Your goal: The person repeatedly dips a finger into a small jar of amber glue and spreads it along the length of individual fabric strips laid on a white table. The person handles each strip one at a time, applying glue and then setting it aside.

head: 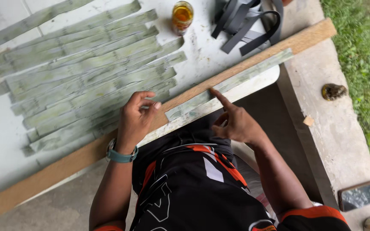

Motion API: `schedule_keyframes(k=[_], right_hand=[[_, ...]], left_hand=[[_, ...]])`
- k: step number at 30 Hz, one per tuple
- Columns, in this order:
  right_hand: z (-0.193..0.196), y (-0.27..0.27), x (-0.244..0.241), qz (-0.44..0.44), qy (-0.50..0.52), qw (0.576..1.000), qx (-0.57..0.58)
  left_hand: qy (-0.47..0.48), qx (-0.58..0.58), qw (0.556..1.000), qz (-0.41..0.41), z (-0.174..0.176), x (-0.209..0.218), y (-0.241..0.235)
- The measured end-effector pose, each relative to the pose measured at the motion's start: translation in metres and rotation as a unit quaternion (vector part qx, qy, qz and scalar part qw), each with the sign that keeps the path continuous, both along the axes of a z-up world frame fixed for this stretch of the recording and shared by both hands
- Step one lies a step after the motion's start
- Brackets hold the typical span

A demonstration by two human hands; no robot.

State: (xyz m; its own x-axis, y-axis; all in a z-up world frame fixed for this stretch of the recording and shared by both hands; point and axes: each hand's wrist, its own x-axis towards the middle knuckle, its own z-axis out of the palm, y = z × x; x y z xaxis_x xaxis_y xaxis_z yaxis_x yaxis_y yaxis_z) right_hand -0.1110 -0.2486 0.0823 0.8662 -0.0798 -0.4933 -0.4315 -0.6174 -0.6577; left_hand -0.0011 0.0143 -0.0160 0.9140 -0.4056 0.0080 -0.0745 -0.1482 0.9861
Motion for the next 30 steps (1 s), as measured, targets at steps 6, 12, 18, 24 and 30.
schedule_keyframes(k=[6,12,18,24,30], right_hand=[[-0.020,0.073,0.006,0.139,-0.007,0.989,-0.056],[-0.017,0.087,-0.009,0.154,-0.068,0.979,-0.112],[-0.035,0.074,-0.013,0.244,-0.287,0.898,-0.226],[-0.032,0.062,-0.021,0.260,-0.290,0.903,-0.181],[-0.023,-0.010,-0.013,0.083,-0.241,0.885,-0.391]], left_hand=[[-0.027,-0.018,0.999,-0.006,-0.010,-0.001,0.003],[-0.040,0.001,0.999,-0.008,-0.004,0.000,0.005],[-0.021,0.006,1.000,-0.011,-0.007,0.000,0.003],[-0.023,0.018,0.999,-0.016,-0.002,-0.006,0.006],[-0.182,0.097,0.977,-0.043,0.014,-0.032,-0.003]])
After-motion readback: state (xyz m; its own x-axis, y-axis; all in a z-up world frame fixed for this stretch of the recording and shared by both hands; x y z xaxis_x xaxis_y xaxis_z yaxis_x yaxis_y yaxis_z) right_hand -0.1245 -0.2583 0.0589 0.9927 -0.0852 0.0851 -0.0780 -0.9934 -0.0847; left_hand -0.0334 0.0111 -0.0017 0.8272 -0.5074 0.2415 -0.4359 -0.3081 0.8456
